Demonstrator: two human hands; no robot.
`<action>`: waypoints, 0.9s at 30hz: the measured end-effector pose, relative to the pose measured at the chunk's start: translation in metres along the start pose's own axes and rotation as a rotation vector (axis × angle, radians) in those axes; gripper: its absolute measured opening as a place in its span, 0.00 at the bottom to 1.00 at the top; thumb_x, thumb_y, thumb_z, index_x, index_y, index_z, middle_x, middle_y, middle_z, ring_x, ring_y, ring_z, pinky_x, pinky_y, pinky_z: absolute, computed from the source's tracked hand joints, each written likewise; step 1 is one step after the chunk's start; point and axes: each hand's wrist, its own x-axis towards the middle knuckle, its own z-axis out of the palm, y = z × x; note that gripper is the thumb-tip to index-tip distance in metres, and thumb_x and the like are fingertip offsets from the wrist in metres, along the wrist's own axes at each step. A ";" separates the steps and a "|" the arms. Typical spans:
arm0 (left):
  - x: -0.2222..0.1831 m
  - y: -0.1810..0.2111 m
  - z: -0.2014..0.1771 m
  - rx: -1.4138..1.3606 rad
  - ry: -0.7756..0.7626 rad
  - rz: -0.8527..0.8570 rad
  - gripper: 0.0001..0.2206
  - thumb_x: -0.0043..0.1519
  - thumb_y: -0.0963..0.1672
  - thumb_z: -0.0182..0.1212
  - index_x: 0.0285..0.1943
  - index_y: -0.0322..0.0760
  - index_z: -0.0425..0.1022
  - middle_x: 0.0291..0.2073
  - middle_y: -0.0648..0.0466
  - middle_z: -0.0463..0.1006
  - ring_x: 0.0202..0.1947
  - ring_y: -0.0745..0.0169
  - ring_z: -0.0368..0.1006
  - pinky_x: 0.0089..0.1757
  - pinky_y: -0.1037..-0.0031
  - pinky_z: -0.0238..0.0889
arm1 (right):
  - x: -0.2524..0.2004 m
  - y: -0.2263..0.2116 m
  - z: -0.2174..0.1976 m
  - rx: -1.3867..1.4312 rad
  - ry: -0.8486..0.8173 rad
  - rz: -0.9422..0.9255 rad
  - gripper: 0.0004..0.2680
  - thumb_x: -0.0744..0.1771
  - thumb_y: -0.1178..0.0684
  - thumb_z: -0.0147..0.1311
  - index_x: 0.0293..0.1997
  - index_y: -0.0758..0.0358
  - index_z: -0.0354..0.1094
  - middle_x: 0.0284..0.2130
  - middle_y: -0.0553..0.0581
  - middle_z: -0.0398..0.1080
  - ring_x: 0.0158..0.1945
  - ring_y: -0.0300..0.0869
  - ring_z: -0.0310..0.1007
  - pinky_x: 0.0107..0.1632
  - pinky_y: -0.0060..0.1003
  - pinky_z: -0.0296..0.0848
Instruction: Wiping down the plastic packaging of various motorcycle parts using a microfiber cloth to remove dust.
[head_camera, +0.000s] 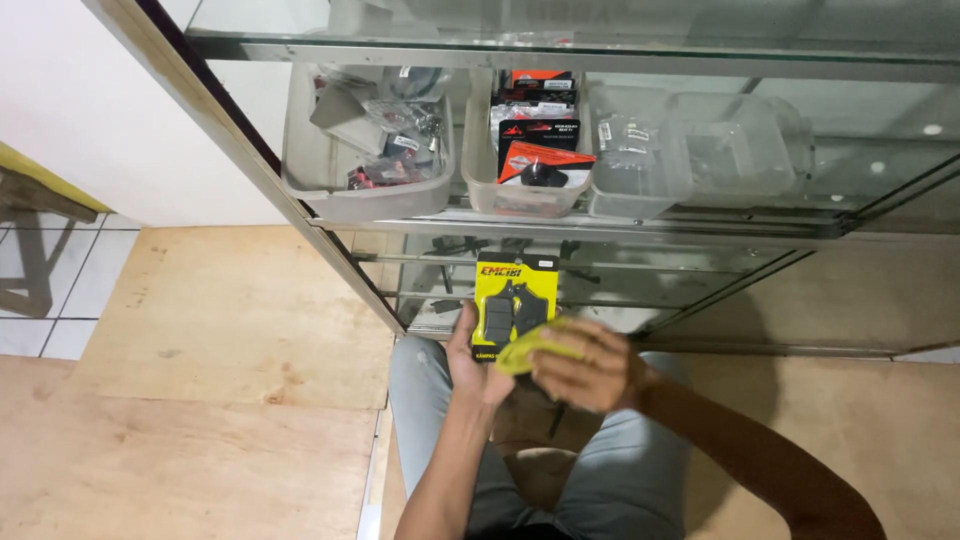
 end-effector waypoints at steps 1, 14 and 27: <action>-0.004 -0.001 0.010 0.006 -0.025 0.008 0.25 0.66 0.54 0.52 0.63 0.33 0.73 0.56 0.37 0.78 0.54 0.38 0.75 0.57 0.47 0.66 | 0.012 0.015 -0.010 -0.072 -0.021 -0.030 0.03 0.68 0.53 0.57 0.38 0.53 0.77 0.42 0.55 0.79 0.48 0.55 0.79 0.49 0.53 0.78; -0.001 -0.002 -0.019 -0.082 0.079 0.003 0.22 0.64 0.51 0.59 0.56 0.27 0.77 0.51 0.32 0.80 0.52 0.33 0.76 0.56 0.45 0.66 | 0.020 0.003 -0.019 0.047 -0.048 0.154 0.09 0.66 0.52 0.62 0.51 0.47 0.75 0.54 0.46 0.74 0.58 0.39 0.73 0.58 0.42 0.73; -0.044 -0.018 0.037 0.049 0.050 -0.113 0.29 0.63 0.55 0.53 0.66 0.31 0.71 0.59 0.35 0.75 0.59 0.34 0.72 0.62 0.44 0.61 | 0.002 0.072 -0.025 -0.053 -0.078 0.342 0.25 0.73 0.35 0.27 0.40 0.58 0.76 0.46 0.54 0.78 0.52 0.59 0.75 0.55 0.59 0.67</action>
